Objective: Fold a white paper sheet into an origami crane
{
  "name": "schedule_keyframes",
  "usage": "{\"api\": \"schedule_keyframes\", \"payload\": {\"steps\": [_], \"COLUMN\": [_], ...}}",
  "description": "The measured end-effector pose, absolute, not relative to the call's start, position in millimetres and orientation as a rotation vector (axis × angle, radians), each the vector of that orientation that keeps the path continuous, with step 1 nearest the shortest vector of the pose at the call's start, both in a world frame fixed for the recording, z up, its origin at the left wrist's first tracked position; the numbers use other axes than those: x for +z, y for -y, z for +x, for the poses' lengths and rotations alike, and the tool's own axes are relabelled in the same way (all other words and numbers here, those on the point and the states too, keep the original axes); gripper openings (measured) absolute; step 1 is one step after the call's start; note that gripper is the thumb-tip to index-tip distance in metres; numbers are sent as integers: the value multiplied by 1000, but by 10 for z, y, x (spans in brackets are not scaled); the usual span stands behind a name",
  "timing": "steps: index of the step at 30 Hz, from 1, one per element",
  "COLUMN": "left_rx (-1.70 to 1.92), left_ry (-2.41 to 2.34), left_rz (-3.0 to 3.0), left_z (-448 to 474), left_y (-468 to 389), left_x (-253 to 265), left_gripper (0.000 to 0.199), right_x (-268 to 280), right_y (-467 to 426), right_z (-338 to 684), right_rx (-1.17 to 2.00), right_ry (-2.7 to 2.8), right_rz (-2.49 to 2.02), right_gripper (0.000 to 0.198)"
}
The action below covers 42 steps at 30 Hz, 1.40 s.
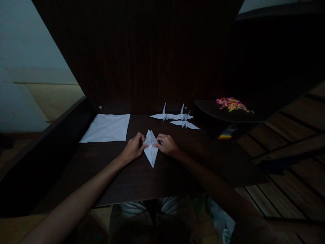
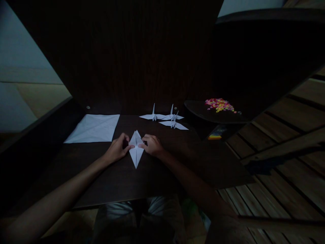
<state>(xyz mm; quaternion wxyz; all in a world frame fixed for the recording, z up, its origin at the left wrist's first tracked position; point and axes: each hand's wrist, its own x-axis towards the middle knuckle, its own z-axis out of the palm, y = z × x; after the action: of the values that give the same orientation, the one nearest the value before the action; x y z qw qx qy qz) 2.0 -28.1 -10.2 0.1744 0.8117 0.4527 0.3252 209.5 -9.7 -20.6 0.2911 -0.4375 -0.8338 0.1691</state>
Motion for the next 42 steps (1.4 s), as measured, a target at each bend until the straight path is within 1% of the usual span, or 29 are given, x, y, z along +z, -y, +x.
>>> {"api": "schedule_keyframes", "payload": {"steps": [1, 4, 5, 9, 11, 16, 20, 22, 26, 29, 39, 42], "left_rx": [960, 1014, 1018, 998, 934, 595, 438, 379, 275, 281, 292, 285], "left_ry": [-1263, -1200, -1190, -1135, -1099, -1057, -1045, -1041, -1065, -1062, -1123, -1150], "left_rz": [2344, 2537, 2597, 2759, 2808, 2844, 2830, 2825, 2820, 2823, 2809, 2789], "left_z": [20, 15, 12, -6, -22, -70, -81, -79, -77, -78, -37, -28], "left_y": [303, 356, 366, 357, 335, 306, 330, 343, 358, 366, 385, 395], "left_x": [-106, -98, -93, -110, -144, -224, -204, -176, -140, -138, -194, -196], "left_gripper": [16, 8, 8, 16, 20, 39, 54, 57, 69, 81, 106, 108], "right_x": [-213, -220, -218, -208, -210, -183, -115, -82, -29, 4, 46, 39], "right_y": [106, 157, 178, 252, 265, 240, 229, 237, 263, 278, 344, 354], "right_z": [2098, 2108, 2109, 2106, 2103, 2123, 2182, 2216, 2260, 2267, 2277, 2306], "right_rx": [433, 307, 244, 27, -12, 72, 216, 271, 388, 454, 507, 489], "right_ry": [2207, 2144, 2143, 2271, 2326, 2442, 2553, 2602, 2660, 2680, 2711, 2715], "right_rz": [-1172, -1202, -1204, -1127, -1082, -1113, -1146, -1151, -1163, -1177, -1138, -1103], "right_gripper": [14, 25, 27, 14, 14, 25, 31, 42, 71, 84, 99, 99]}}
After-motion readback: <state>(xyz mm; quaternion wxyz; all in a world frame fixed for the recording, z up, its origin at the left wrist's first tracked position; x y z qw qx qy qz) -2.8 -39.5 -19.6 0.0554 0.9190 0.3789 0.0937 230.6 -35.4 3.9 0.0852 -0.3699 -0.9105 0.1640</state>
